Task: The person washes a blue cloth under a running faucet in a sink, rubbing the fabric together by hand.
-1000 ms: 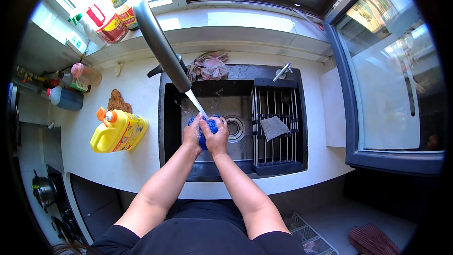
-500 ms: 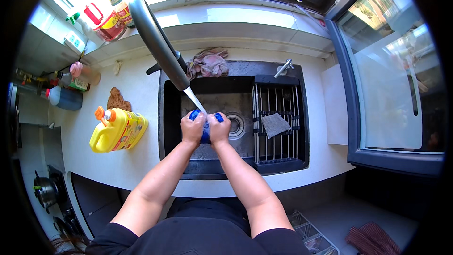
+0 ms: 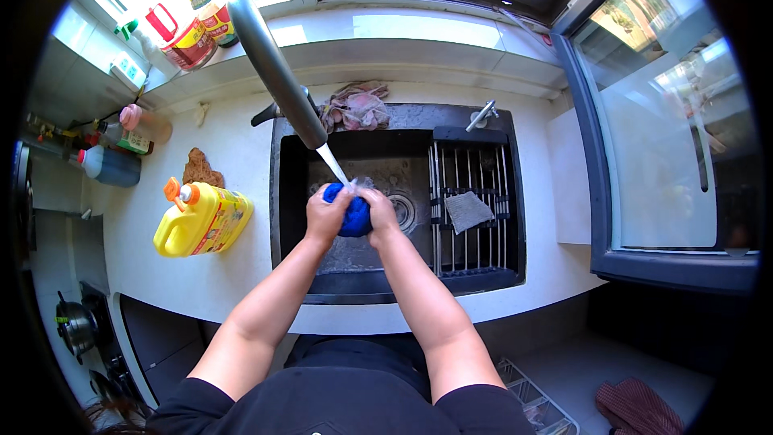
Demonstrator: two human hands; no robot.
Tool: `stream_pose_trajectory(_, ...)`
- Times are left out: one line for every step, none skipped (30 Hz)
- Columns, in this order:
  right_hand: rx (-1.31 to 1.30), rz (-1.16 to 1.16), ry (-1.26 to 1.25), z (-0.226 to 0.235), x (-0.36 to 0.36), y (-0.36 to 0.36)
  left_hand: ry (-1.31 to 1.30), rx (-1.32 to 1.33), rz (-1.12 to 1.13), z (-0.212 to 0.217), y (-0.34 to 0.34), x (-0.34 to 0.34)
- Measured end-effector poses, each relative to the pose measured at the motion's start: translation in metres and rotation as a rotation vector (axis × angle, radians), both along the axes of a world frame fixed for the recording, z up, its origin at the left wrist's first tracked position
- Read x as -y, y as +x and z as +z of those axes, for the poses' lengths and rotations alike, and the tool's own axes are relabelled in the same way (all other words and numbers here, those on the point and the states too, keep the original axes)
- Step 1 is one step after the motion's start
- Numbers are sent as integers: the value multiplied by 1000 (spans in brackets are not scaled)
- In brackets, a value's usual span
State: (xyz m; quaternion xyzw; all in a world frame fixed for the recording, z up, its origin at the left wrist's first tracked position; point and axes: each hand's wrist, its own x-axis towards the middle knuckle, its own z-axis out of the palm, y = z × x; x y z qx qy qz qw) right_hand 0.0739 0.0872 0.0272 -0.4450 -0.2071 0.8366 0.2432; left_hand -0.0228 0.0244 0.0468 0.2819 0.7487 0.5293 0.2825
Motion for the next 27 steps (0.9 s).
stream_pose_trajectory(-59, -43, -19, 3, -1, 5, 22, 297, 46, 1, -1, 4)
stream_pose_trajectory(-124, -82, -42, 9, -1, 8, 56, 500, 126, -3, -5, 9)
stream_pose_trajectory(-148, -75, -32, 3, -3, 15, 89, 635, 196, -6, -7, 12)
stream_pose_trajectory(-101, -69, -41, 4, -3, 18, 122, 770, 267, -8, -9, 15)
stream_pose_trajectory(-49, -68, -49, 5, -2, 21, 125, 757, 296, -8, -9, 15)
stream_pose_trajectory(2, -67, -58, 6, -1, 23, 129, 744, 326, -8, -9, 16)
stream_pose_trajectory(50, 2, -39, 8, 2, 23, 132, 731, 355, -9, -9, 16)
stream_pose_trajectory(84, 28, -75, 8, 4, 21, 144, 724, 342, -10, -10, 15)
stream_pose_trajectory(119, 53, -111, 8, 4, 19, 156, 717, 330, -13, -9, 11)
stream_pose_trajectory(154, 79, -147, 9, 4, 17, 168, 710, 317, -18, -9, 7)
stream_pose_trajectory(101, 124, -184, 13, 3, 15, 148, 717, 344, -29, -10, 2)
stream_pose_trajectory(79, 100, -161, 7, 1, 16, 134, 768, 381, -33, -7, -7)
stream_pose_trajectory(58, 75, -139, -3, -1, 17, 120, 845, 433, -37, -5, -15)
stream_pose_trajectory(36, 55, -115, -1, -2, 14, 107, 921, 489, -37, -4, -23)
stream_pose_trajectory(129, -12, -50, 6, -2, 13, 101, 976, 520, -41, -6, -29)
stream_pose_trajectory(123, -26, -14, 6, -4, 12, 90, 1089, 519, -43, -9, -32)
stream_pose_trajectory(119, -44, 23, 5, -8, 13, 78, 1204, 512, -40, -10, -37)
stream_pose_trajectory(114, -61, 60, 6, -10, 14, 66, 1319, 503, -36, -11, -41)
stream_pose_trajectory(84, -125, 58, 6, -12, 13, 29, 1340, 526, -33, -11, -43)
stream_pose_trajectory(109, -115, 102, 5, -12, 14, 2, 1378, 546, -21, -9, -43)
stream_pose_trajectory(132, -105, 147, 3, -13, 14, -26, 1414, 566, -9, -9, -42)
stream_pose_trajectory(155, -95, 191, 2, -13, 13, -53, 1450, 586, -4, -9, -41)
stream_pose_trajectory(143, -91, 230, 4, -10, 11, -29, 1492, 588, -7, -14, -38)
stream_pose_trajectory(150, -81, 286, 2, -9, 7, -24, 1484, 626, -10, -18, -34)
stream_pose_trajectory(171, -51, 320, 4, -6, 4, -19, 1476, 664, -11, -20, -30)
stream_pose_trajectory(193, -22, 351, 11, -2, 2, -17, 1468, 703, -10, -23, -24)
stream_pose_trajectory(215, 10, 401, 13, 0, 0, -10, 1531, 718, -15, -28, -18)
